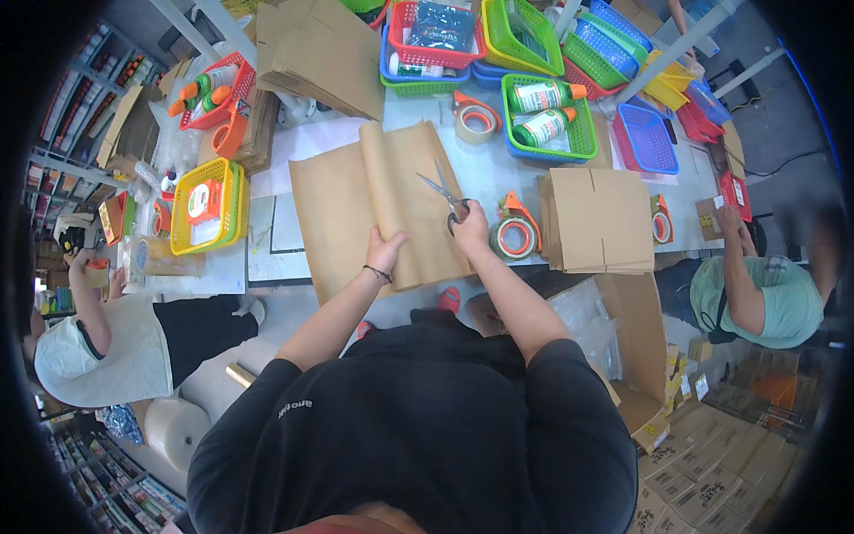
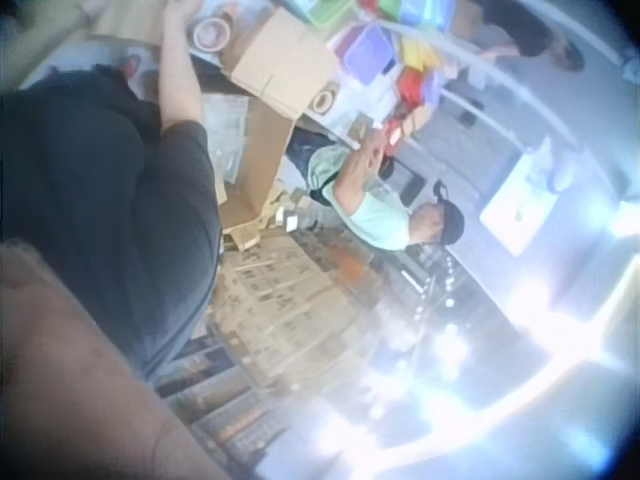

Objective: The person walks through a warehouse aisle carrying a green basket, places it on a table, then unrolls a large sheet of brown paper and cuts it into a rectangular piece using scissors. The cut piece remains on the table.

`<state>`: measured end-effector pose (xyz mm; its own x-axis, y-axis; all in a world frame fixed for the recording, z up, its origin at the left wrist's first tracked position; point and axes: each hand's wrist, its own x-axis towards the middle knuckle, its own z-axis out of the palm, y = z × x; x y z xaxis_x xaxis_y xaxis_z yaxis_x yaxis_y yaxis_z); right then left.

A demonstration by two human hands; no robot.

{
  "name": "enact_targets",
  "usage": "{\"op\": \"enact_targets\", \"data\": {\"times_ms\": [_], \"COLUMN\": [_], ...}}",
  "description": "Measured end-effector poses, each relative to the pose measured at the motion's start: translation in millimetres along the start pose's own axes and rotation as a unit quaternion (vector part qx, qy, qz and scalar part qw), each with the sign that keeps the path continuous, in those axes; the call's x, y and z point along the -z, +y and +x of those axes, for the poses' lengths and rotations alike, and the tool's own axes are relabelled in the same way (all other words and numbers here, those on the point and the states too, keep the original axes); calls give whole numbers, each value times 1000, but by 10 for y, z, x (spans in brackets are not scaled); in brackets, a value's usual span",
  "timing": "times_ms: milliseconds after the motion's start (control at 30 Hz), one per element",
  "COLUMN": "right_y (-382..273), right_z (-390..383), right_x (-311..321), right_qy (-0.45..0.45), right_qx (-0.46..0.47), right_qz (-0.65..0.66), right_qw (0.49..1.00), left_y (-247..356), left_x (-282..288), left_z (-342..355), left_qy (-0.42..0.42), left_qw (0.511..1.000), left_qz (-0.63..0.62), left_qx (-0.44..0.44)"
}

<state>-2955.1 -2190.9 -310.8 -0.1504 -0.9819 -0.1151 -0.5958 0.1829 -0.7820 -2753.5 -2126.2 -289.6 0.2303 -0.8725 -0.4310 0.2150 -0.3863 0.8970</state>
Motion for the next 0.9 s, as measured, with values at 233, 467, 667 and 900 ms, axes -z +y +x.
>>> {"op": "enact_targets", "data": {"times_ms": [233,467,667,900], "right_y": [125,84,30,39], "right_z": [70,76,48,15], "right_x": [68,133,181,185], "right_qy": [-14,33,7,4], "right_qx": [-7,24,28,70], "right_qz": [-1,-14,-14,-34], "right_qw": [1000,999,999,997], "left_y": [-322,-302,-19,320], "left_x": [-230,-424,-316,-97], "left_z": [130,75,-82,-269], "left_qy": [42,99,128,102], "left_qw": [995,974,939,835], "left_qz": [88,186,317,539], "left_qx": [-33,-81,-39,50]}}
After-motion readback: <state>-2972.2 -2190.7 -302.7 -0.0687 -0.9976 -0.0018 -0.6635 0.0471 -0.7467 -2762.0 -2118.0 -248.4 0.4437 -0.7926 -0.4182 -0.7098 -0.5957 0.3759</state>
